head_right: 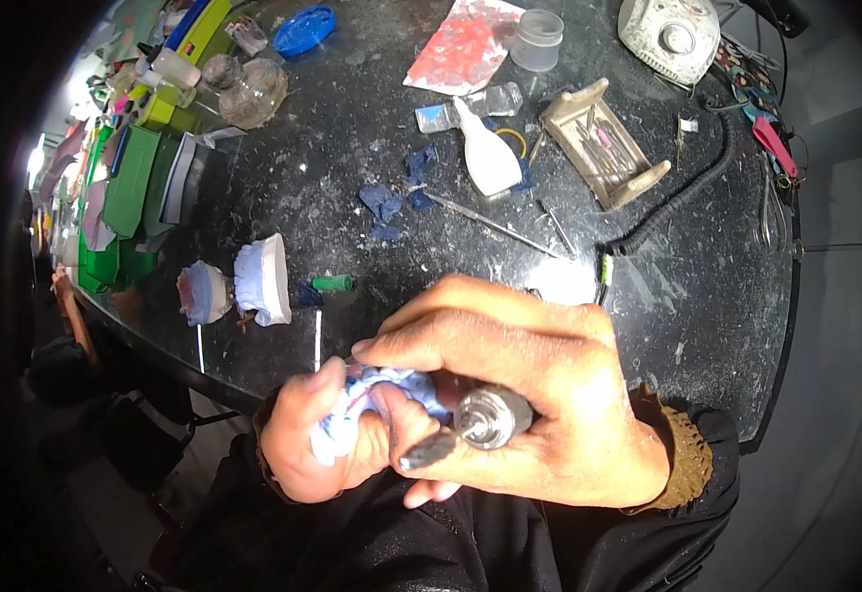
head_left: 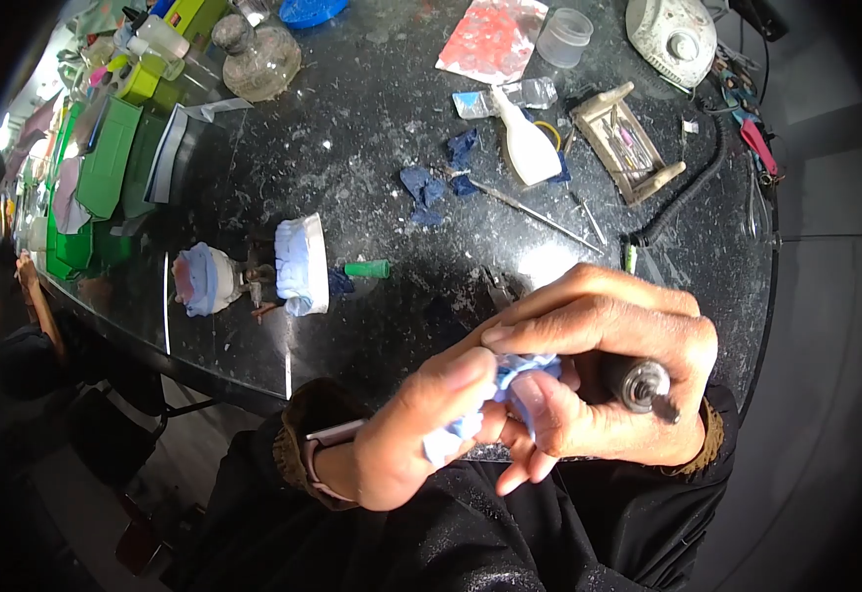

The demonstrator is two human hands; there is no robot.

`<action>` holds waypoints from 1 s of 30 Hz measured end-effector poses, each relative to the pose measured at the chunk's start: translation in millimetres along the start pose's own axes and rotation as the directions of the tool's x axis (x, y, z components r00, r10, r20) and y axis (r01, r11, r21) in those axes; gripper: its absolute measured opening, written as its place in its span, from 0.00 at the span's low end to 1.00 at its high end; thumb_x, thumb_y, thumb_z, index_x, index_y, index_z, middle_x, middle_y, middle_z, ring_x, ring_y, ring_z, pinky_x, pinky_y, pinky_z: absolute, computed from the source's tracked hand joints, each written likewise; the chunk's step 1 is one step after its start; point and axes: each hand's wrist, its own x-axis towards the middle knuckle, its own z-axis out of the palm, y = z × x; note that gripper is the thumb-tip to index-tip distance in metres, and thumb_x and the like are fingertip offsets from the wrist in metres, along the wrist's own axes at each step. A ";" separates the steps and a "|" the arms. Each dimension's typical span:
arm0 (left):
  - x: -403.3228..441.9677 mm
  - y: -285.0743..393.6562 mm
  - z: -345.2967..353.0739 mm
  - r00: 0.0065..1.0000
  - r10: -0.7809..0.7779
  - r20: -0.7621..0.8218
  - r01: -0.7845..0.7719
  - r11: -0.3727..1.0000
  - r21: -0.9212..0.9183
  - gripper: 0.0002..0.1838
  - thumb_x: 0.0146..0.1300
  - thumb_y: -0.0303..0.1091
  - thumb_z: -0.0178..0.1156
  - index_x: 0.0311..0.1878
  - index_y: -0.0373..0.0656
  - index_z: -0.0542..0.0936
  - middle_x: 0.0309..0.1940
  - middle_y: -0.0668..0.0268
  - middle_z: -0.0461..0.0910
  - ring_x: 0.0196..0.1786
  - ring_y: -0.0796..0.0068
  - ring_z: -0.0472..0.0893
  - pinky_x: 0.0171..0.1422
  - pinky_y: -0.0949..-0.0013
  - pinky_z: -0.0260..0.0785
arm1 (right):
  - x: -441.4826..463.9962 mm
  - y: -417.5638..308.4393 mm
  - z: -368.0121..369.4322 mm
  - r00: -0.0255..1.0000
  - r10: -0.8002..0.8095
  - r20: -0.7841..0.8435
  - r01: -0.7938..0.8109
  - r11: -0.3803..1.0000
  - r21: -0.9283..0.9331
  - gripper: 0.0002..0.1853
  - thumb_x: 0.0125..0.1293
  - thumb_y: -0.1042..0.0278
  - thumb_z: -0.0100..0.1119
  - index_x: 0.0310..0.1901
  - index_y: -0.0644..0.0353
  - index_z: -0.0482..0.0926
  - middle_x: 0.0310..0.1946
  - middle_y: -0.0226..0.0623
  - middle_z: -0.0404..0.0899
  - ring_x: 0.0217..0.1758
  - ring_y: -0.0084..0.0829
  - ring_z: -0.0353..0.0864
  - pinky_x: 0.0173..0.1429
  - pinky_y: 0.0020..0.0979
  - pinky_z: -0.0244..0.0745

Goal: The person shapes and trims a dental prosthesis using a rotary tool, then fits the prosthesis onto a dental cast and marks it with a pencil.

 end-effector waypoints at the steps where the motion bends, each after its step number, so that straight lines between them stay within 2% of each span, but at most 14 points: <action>1: 0.7 -0.6 -9.4 0.992 0.023 0.123 -0.010 0.994 -0.112 0.35 0.67 0.58 0.31 0.50 0.29 0.68 0.37 0.52 0.75 0.34 0.63 0.78 0.31 0.68 0.71 | -0.7 -1.0 1.5 1.000 0.003 -0.004 -0.003 1.000 -0.017 0.13 0.46 0.77 0.66 0.37 0.68 0.82 0.32 0.45 0.82 0.34 0.34 0.83 0.38 0.27 0.78; 2: 0.6 1.4 -15.2 0.969 0.059 0.240 -0.006 0.976 -0.219 0.33 0.70 0.55 0.29 0.52 0.29 0.67 0.36 0.54 0.74 0.31 0.66 0.78 0.27 0.71 0.72 | -1.5 -2.1 3.0 1.000 0.006 -0.007 -0.006 0.999 -0.033 0.14 0.46 0.75 0.67 0.37 0.68 0.82 0.33 0.45 0.82 0.34 0.34 0.83 0.39 0.27 0.78; 3: -1.8 9.4 -8.9 0.989 -0.035 0.145 0.071 0.965 -0.252 0.36 0.69 0.57 0.27 0.46 0.27 0.70 0.34 0.50 0.76 0.24 0.64 0.78 0.19 0.73 0.69 | -1.4 -4.6 2.3 1.000 0.020 0.015 -0.019 0.999 -0.041 0.15 0.45 0.74 0.68 0.38 0.68 0.83 0.33 0.46 0.81 0.34 0.34 0.83 0.39 0.27 0.78; 8: -9.1 16.4 -13.9 0.984 -0.175 0.038 0.178 0.972 -0.153 0.37 0.69 0.56 0.25 0.44 0.26 0.70 0.29 0.49 0.77 0.16 0.70 0.74 0.15 0.78 0.64 | -2.6 -7.9 7.2 1.000 0.004 0.008 -0.003 0.999 -0.052 0.18 0.45 0.69 0.70 0.39 0.68 0.83 0.33 0.46 0.81 0.33 0.32 0.84 0.36 0.27 0.78; 14: -12.9 20.0 -17.7 0.978 -0.202 -0.042 0.201 0.979 -0.025 0.37 0.68 0.57 0.25 0.45 0.29 0.72 0.28 0.55 0.78 0.17 0.78 0.73 0.17 0.83 0.59 | -3.5 -8.0 6.1 0.998 -0.027 0.052 0.033 0.994 -0.103 0.20 0.45 0.67 0.73 0.40 0.67 0.82 0.34 0.45 0.81 0.32 0.32 0.84 0.33 0.25 0.79; 17: -15.5 15.8 -13.8 0.923 -0.241 -0.299 0.237 0.970 -0.050 0.38 0.68 0.59 0.24 0.48 0.31 0.72 0.29 0.58 0.79 0.17 0.80 0.72 0.19 0.83 0.59 | -4.7 -6.8 7.8 0.998 -0.051 0.045 0.056 0.991 -0.120 0.20 0.45 0.66 0.74 0.40 0.66 0.82 0.34 0.46 0.81 0.31 0.33 0.84 0.33 0.26 0.80; 19: -13.2 20.6 -12.8 0.956 -0.214 -0.203 0.211 0.977 -0.036 0.40 0.67 0.62 0.23 0.49 0.32 0.72 0.29 0.59 0.79 0.18 0.80 0.72 0.19 0.83 0.60 | -4.1 -9.1 8.0 0.999 -0.021 0.043 0.026 0.994 -0.105 0.19 0.46 0.67 0.73 0.39 0.67 0.82 0.34 0.46 0.81 0.31 0.33 0.84 0.33 0.26 0.80; 23: -15.7 22.4 -0.9 0.961 -0.064 -0.268 0.090 0.992 0.085 0.47 0.62 0.70 0.18 0.54 0.32 0.67 0.30 0.56 0.78 0.17 0.79 0.72 0.17 0.83 0.59 | -2.0 -5.1 11.0 0.997 -0.080 -0.010 0.079 0.991 -0.108 0.15 0.49 0.73 0.69 0.40 0.65 0.82 0.32 0.39 0.81 0.29 0.28 0.84 0.28 0.23 0.77; 24: -15.8 23.4 0.8 0.964 -0.036 -0.263 0.071 0.989 0.126 0.48 0.60 0.73 0.17 0.54 0.33 0.65 0.29 0.56 0.78 0.16 0.79 0.72 0.17 0.83 0.59 | -2.1 -6.3 10.6 0.999 -0.054 0.000 0.054 0.992 -0.116 0.15 0.48 0.72 0.70 0.40 0.66 0.82 0.32 0.41 0.81 0.29 0.29 0.84 0.29 0.24 0.78; 26: -12.0 31.9 -1.6 0.990 -0.045 -0.131 0.072 0.975 0.210 0.51 0.56 0.77 0.16 0.55 0.34 0.61 0.27 0.54 0.77 0.14 0.80 0.70 0.14 0.84 0.56 | -3.5 -9.3 10.1 1.000 -0.001 0.018 0.003 0.991 -0.132 0.17 0.47 0.69 0.71 0.39 0.67 0.82 0.32 0.46 0.81 0.31 0.32 0.84 0.32 0.26 0.78; 30: -10.5 28.6 -11.3 0.999 -0.043 -0.028 0.048 0.973 0.226 0.50 0.54 0.79 0.16 0.50 0.36 0.61 0.23 0.57 0.77 0.12 0.82 0.68 0.13 0.85 0.53 | -3.1 -11.3 9.8 1.000 0.012 0.029 -0.008 0.990 -0.143 0.17 0.48 0.68 0.71 0.40 0.67 0.82 0.32 0.46 0.81 0.32 0.31 0.84 0.33 0.26 0.78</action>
